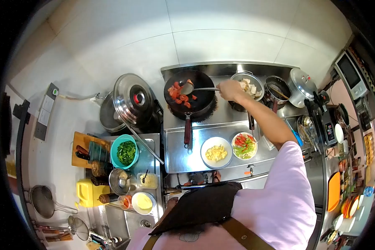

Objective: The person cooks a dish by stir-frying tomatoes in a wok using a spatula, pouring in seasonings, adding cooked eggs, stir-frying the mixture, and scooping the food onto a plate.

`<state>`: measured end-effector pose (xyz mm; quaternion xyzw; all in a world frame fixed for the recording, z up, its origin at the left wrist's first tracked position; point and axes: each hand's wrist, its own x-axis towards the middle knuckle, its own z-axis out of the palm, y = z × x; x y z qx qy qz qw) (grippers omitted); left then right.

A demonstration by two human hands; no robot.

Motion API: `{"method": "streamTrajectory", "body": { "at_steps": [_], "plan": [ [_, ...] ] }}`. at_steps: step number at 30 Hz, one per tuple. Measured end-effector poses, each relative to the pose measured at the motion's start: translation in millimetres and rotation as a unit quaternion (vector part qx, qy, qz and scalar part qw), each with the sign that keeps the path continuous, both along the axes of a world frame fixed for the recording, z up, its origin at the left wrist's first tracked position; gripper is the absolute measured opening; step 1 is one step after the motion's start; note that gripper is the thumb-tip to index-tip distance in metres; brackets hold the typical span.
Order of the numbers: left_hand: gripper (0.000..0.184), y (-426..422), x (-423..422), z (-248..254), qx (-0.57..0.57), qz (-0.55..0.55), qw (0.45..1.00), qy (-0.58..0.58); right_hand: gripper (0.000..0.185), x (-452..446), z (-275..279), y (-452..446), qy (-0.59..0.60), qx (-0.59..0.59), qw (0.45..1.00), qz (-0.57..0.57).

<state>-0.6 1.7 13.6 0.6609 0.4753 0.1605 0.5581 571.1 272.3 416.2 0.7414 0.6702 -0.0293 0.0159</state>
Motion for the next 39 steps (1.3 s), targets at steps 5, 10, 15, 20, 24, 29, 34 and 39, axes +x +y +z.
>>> {"method": "streamTrajectory", "body": {
  "at_steps": [5, 10, 15, 20, 24, 29, 34, 39],
  "plan": [
    [0.018, 5.6, 4.6, 1.0, 0.003, 0.025, 0.999, -0.028, 0.026, 11.3, -49.7, -4.5, 0.085, 0.021, 0.995, -0.052],
    [0.022, 3.6, 15.1, 16.7, -0.11, 0.093, 0.989, 0.006, 0.03, -25.5, -98.1, -59.9, 0.033, -0.022, 0.999, -0.017],
    [0.025, -1.0, -1.5, 0.3, 0.01, -0.018, 0.998, 0.061, 0.025, -50.8, -64.7, -80.0, -0.02, -0.025, 0.999, -0.032],
    [0.02, 3.1, -8.0, -1.2, 0.188, -0.074, 0.972, 0.118, 0.028, -49.4, -99.6, -51.6, 0.045, -0.014, 0.997, -0.054],
    [0.029, 12.8, 4.8, 14.6, -0.294, 0.234, 0.927, 0.001, 0.035, -59.1, -64.8, -76.3, 0.028, -0.077, 0.995, -0.062],
    [0.023, 5.6, -6.3, 0.6, 0.13, -0.063, 0.982, 0.124, 0.02, -54.5, -67.6, -71.2, -0.025, -0.054, 0.998, -0.013],
    [0.029, 8.6, -6.0, 5.0, 0.192, -0.119, 0.956, 0.187, 0.02, -53.4, -92.5, -31.8, 0.09, -0.022, 0.993, -0.069],
    [0.024, 2.1, 9.9, 23.9, 0.013, 0.08, 0.996, 0.048, 0.022, -52.2, -18.0, -66.3, 0.049, -0.067, 0.996, -0.02]
  ]
}}
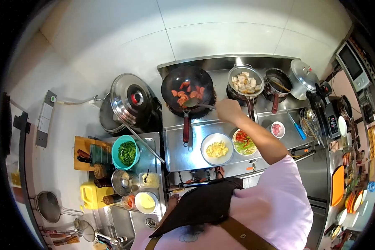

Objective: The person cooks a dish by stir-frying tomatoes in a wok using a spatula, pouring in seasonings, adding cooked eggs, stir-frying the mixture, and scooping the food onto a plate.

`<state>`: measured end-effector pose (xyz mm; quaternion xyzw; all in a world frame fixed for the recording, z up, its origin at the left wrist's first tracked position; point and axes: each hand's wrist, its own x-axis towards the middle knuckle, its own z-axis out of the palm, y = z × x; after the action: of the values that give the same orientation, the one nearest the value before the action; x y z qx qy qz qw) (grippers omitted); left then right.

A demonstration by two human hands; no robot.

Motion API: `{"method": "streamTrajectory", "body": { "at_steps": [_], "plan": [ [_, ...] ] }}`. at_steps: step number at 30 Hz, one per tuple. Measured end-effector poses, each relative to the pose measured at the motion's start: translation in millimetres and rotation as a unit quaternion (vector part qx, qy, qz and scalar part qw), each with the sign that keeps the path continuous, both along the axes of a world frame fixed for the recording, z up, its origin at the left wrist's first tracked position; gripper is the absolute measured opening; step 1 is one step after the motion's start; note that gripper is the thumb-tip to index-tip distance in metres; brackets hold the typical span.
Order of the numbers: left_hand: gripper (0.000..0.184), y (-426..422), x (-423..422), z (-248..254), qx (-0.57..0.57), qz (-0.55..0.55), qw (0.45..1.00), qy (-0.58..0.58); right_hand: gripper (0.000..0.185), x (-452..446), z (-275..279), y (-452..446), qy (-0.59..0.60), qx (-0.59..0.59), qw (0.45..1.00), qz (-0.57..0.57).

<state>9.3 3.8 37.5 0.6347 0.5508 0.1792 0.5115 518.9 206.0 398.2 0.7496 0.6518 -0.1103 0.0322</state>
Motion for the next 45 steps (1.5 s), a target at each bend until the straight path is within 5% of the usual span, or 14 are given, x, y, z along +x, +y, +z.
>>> {"method": "streamTrajectory", "body": {
  "at_steps": [4, 8, 12, 16, 25, 29, 30, 32, 34, 37, 40, 42, 44, 45],
  "plan": [
    [0.031, 1.2, -10.6, -16.7, 0.17, -0.211, 0.952, 0.141, 0.021, -3.7, -44.5, 16.9, -0.008, 0.054, 0.998, -0.034],
    [0.032, 8.7, -1.0, -21.6, 0.157, -0.245, 0.938, 0.19, 0.021, -5.1, -74.7, 20.7, 0.068, 0.086, 0.986, -0.126],
    [0.029, 16.4, -2.0, -22.7, 0.091, -0.213, 0.962, 0.144, 0.026, -22.1, -140.8, -0.6, 0.114, 0.09, 0.981, -0.128],
    [0.027, 26.4, 9.1, -14.8, 0.032, -0.19, 0.973, 0.126, 0.046, -40.5, -139.9, -25.0, 0.153, 0.034, 0.978, -0.14],
    [0.022, 43.4, 6.8, -7.8, 0.009, -0.184, 0.976, 0.115, 0.028, -30.3, -159.0, -32.7, 0.269, 0.057, 0.94, -0.203],
    [0.021, 36.1, -10.5, -14.7, -0.113, -0.047, 0.992, -0.008, 0.033, -15.1, -181.9, -30.3, 0.396, 0.12, 0.88, -0.235],
    [0.02, 41.3, -5.8, -21.0, -0.252, 0.068, 0.96, -0.098, 0.027, -19.4, -137.3, -43.1, 0.559, 0.043, 0.76, -0.33],
    [0.024, 40.1, 1.9, 3.1, -0.272, 0.085, 0.959, -0.003, 0.017, -19.7, -124.0, -48.8, 0.671, 0.016, 0.657, -0.344],
    [0.025, 35.9, -11.8, -18.2, -0.045, -0.126, 0.99, 0.034, 0.017, -25.4, -95.4, -53.6, 0.701, -0.006, 0.629, -0.336],
    [0.029, 23.3, -15.1, -23.2, 0.008, -0.136, 0.989, 0.047, 0.022, -31.2, -86.1, -47.8, 0.723, -0.023, 0.599, -0.344],
    [0.03, 15.8, -11.9, -24.9, 0.041, -0.156, 0.98, 0.12, 0.02, -25.4, -145.3, -11.1, 0.649, -0.002, 0.699, -0.3],
    [0.03, 16.0, -3.5, -16.9, -0.006, -0.128, 0.982, 0.137, 0.017, -31.5, -154.5, 12.4, 0.621, 0.065, 0.717, -0.309],
    [0.03, 23.8, -4.6, -24.6, -0.244, 0.042, 0.965, -0.085, 0.016, -38.5, -162.9, 28.6, 0.595, 0.1, 0.74, -0.298],
    [0.029, 20.1, -8.5, -31.3, -0.347, 0.163, 0.892, -0.241, 0.017, -42.4, -163.9, 31.6, 0.601, 0.101, 0.74, -0.286]
  ]
}}
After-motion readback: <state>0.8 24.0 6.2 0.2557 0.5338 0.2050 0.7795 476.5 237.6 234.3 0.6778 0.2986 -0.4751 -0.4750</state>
